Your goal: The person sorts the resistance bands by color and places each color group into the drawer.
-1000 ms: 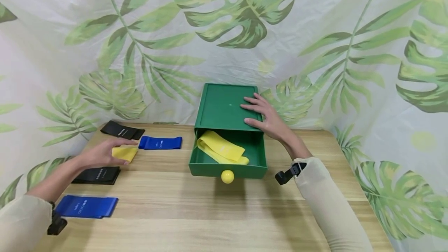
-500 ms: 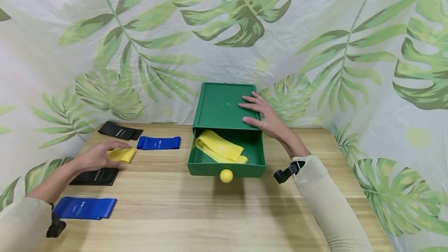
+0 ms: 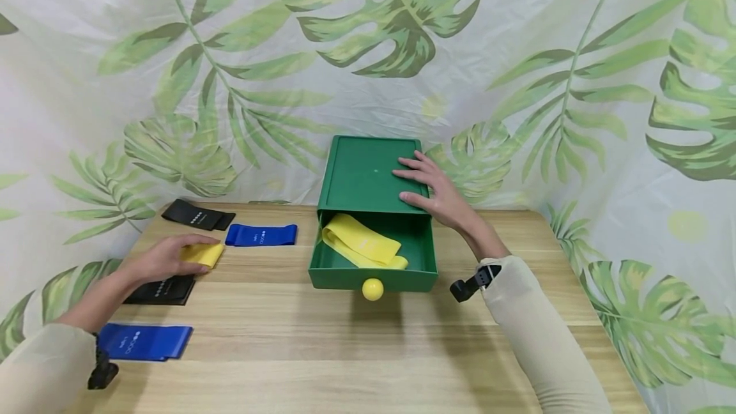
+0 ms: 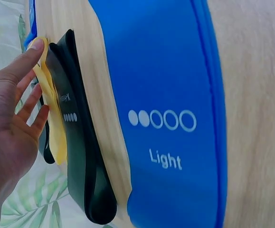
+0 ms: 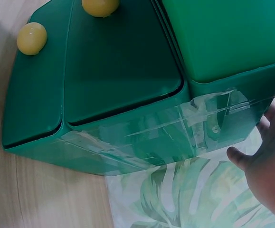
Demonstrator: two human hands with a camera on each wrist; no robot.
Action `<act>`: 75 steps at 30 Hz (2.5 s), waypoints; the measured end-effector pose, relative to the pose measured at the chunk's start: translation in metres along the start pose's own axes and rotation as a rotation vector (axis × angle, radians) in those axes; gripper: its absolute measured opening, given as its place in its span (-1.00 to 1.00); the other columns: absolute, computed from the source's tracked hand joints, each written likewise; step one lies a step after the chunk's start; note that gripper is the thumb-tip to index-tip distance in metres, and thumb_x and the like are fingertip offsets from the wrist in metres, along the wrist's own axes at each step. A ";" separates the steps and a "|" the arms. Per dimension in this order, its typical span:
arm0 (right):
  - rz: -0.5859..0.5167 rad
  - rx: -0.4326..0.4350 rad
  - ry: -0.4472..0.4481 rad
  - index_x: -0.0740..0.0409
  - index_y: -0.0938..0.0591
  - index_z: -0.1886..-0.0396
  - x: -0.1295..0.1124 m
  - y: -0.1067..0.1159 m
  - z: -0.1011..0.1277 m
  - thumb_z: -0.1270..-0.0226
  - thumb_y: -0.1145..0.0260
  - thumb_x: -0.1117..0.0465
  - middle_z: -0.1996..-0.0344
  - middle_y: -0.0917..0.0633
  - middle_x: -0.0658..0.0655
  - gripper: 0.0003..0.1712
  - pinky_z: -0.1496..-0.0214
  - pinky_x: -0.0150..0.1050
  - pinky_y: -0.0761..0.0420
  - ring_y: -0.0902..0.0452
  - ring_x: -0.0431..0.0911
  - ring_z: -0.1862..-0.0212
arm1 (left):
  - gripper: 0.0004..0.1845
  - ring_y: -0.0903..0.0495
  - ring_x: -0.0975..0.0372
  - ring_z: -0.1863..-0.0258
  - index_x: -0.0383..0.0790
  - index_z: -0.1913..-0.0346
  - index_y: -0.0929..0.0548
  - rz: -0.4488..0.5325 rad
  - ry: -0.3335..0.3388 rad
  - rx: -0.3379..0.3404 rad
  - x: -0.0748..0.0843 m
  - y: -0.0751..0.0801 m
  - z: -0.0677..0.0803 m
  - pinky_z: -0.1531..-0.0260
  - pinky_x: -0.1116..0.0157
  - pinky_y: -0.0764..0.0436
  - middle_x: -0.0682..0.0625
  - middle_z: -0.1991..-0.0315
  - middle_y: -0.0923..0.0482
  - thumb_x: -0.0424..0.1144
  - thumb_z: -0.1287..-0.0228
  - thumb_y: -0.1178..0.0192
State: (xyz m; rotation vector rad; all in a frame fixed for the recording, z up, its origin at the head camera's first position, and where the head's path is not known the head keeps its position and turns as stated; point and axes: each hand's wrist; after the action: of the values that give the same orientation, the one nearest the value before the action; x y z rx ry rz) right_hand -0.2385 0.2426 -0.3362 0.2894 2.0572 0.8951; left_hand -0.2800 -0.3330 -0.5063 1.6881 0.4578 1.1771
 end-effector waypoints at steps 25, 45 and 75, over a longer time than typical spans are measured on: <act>-0.002 0.010 0.010 0.36 -0.49 -0.27 0.000 0.000 0.000 -0.32 -0.25 0.40 -0.40 -0.30 0.40 -0.49 -0.47 0.31 0.17 0.19 0.29 -0.53 | -0.36 -0.50 -0.08 -0.12 -0.21 -0.26 -0.55 0.125 0.003 0.085 0.014 -0.011 -0.005 -0.06 -0.17 -0.46 -0.22 -0.20 -0.54 -0.17 -0.09 -0.47; -0.003 0.011 0.011 0.37 -0.49 -0.27 0.001 -0.001 0.001 -0.33 -0.24 0.39 -0.39 -0.31 0.40 -0.50 -0.47 0.30 0.16 0.18 0.25 -0.54 | -0.37 -0.50 0.01 -0.17 -0.06 -0.34 -0.47 0.333 0.107 0.225 0.056 0.009 0.004 0.11 0.54 -0.55 -0.10 -0.17 -0.56 -0.01 -0.22 -0.35; -0.017 0.026 0.027 0.40 -0.50 -0.25 0.001 0.000 0.001 -0.32 -0.25 0.40 -0.38 -0.32 0.42 -0.51 -0.47 0.32 0.16 0.18 0.32 -0.52 | -0.41 -0.64 0.25 0.05 -0.25 -0.30 -0.51 0.596 -0.162 0.420 0.157 0.038 -0.019 0.01 0.47 -0.58 -0.18 0.00 -0.63 -0.51 -0.17 -0.33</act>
State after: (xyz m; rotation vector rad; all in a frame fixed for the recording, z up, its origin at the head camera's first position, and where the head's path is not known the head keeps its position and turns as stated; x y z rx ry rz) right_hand -0.2388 0.2434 -0.3371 0.2752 2.0943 0.8667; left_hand -0.2332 -0.2237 -0.3956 2.3680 0.0943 1.4110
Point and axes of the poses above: each hand's wrist, its own z-axis away from the middle knuckle, its own y-axis out of the back of the hand, x = y × z
